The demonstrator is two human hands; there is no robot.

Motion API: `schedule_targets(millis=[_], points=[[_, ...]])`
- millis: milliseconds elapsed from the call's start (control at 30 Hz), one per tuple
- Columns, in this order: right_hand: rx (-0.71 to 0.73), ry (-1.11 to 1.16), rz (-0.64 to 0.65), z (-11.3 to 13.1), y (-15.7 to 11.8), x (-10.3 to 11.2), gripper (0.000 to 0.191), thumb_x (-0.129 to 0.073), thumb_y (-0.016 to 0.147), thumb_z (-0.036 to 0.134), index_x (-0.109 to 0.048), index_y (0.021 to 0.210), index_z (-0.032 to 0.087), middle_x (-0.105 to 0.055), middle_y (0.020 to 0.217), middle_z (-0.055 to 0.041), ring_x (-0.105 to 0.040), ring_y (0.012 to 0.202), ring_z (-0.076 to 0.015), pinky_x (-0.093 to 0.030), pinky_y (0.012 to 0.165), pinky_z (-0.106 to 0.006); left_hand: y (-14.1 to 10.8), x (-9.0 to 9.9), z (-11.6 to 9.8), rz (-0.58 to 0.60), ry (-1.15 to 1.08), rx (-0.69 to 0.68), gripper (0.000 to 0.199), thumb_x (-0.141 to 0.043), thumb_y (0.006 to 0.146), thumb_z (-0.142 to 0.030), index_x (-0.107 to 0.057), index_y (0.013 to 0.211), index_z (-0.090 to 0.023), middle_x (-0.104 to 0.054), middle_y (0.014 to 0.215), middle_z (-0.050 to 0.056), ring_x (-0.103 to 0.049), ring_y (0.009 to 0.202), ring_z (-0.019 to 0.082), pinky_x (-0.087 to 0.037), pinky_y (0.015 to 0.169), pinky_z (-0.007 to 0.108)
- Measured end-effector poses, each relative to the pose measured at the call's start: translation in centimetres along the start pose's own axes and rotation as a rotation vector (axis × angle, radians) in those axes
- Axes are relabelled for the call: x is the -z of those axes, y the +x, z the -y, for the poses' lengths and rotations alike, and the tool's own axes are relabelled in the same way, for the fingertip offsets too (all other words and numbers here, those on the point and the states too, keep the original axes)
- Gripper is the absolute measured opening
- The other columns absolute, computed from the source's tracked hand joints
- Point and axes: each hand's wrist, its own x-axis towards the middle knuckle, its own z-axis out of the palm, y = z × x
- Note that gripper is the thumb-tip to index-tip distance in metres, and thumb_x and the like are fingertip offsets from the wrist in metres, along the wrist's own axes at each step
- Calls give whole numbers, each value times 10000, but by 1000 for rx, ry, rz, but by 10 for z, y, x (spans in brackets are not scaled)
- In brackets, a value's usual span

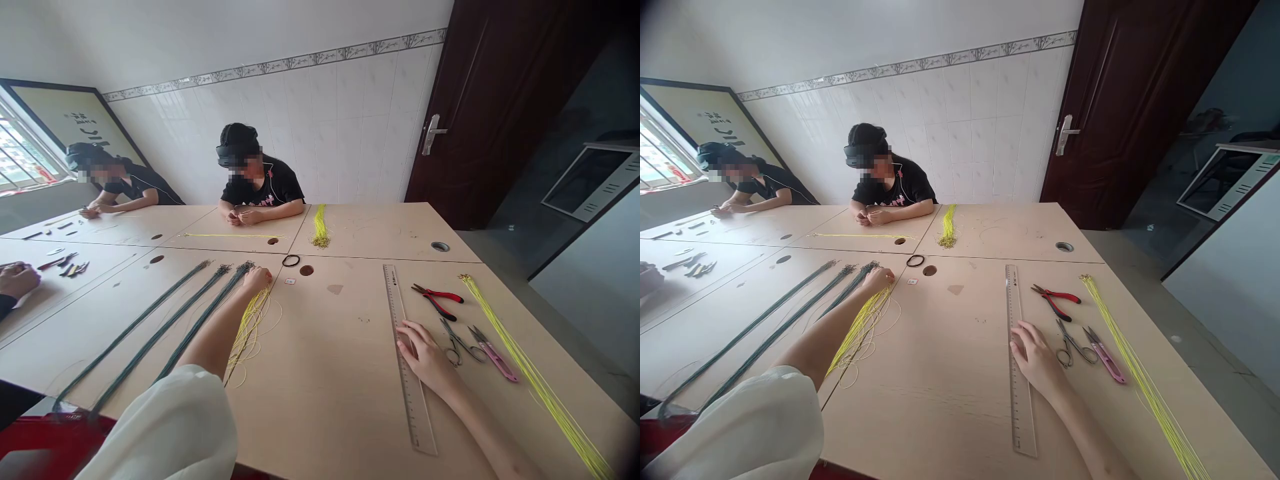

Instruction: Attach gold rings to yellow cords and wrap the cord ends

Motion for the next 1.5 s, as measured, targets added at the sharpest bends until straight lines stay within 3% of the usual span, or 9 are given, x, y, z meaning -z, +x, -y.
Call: schedule_targets(millis=[1033, 1333, 1500], points=[[12, 18, 44, -6, -1, -3, 281, -486, 910, 307, -531, 1155, 177, -466, 1297, -106, -457, 1184, -252, -438, 940, -459, 7, 11, -12, 31, 104, 61, 310, -537, 882, -308, -539, 1143, -141, -552, 1168, 99, -557, 1026, 235, -475, 862, 451], [13, 19, 27, 1, -2, 2, 277, -488, 911, 298, -530, 1162, 190, -461, 1307, -99, -456, 1184, -246, -427, 952, -459, 8, 33, -12, 1, 26, 98, 298, -528, 887, -321, -548, 1122, -139, -570, 1128, 93, -574, 981, 220, -489, 835, 429], [14, 21, 19, 4, -2, 3, 276, -498, 908, 296, -533, 1159, 188, -466, 1300, -98, -476, 1161, -240, -436, 942, -452, 10, 61, -12, -67, -48, 139, 288, -533, 885, -311, -553, 1117, -139, -577, 1117, 89, -583, 968, 215, -499, 823, 418]])
